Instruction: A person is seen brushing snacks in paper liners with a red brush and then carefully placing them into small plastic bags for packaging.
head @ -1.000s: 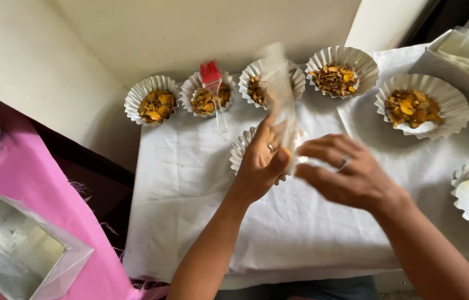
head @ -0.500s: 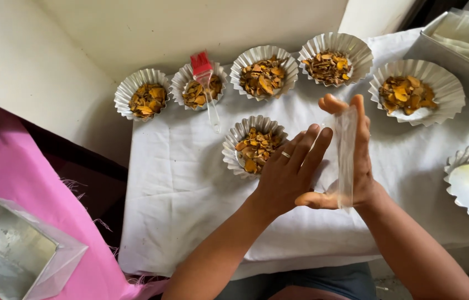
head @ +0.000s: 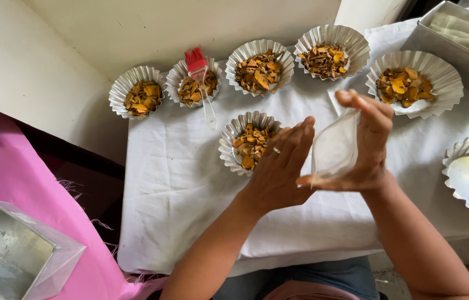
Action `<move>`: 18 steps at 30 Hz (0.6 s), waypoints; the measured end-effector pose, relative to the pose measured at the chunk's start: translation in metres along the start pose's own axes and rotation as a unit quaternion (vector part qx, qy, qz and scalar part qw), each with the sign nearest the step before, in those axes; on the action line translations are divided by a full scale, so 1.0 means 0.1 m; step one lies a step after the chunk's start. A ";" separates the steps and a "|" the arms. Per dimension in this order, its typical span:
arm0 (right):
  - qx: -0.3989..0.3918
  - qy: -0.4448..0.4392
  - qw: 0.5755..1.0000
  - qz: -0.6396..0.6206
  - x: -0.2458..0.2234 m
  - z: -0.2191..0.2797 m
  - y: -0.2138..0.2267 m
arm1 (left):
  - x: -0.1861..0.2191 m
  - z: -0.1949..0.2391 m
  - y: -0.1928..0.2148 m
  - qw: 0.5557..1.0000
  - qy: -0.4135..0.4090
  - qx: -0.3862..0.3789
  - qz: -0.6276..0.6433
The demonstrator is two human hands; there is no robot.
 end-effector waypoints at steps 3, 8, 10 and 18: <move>-0.026 0.006 0.998 0.056 0.05 -0.06 0.06 | 0.02 -0.01 0.29 0.996 -0.024 0.032 0.078; -0.119 0.026 0.983 0.137 0.25 0.05 -0.08 | 0.02 0.01 0.67 0.987 0.007 0.139 0.084; -0.171 0.059 0.973 0.145 0.21 0.10 -0.23 | -0.19 -0.08 0.65 0.976 0.123 0.115 0.140; -0.151 0.049 0.978 0.132 0.09 0.11 -0.36 | -0.45 -0.05 0.29 0.959 0.174 0.015 0.222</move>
Point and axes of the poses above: each hand's wrist, its own z-axis away from the middle knuckle, its own y-axis out of the back of the hand, x = y × z, the point moved 10 cm from there along -z, towards the middle knuckle, and after that the axes turned 2 degrees about -y, right-handed, at the moved point
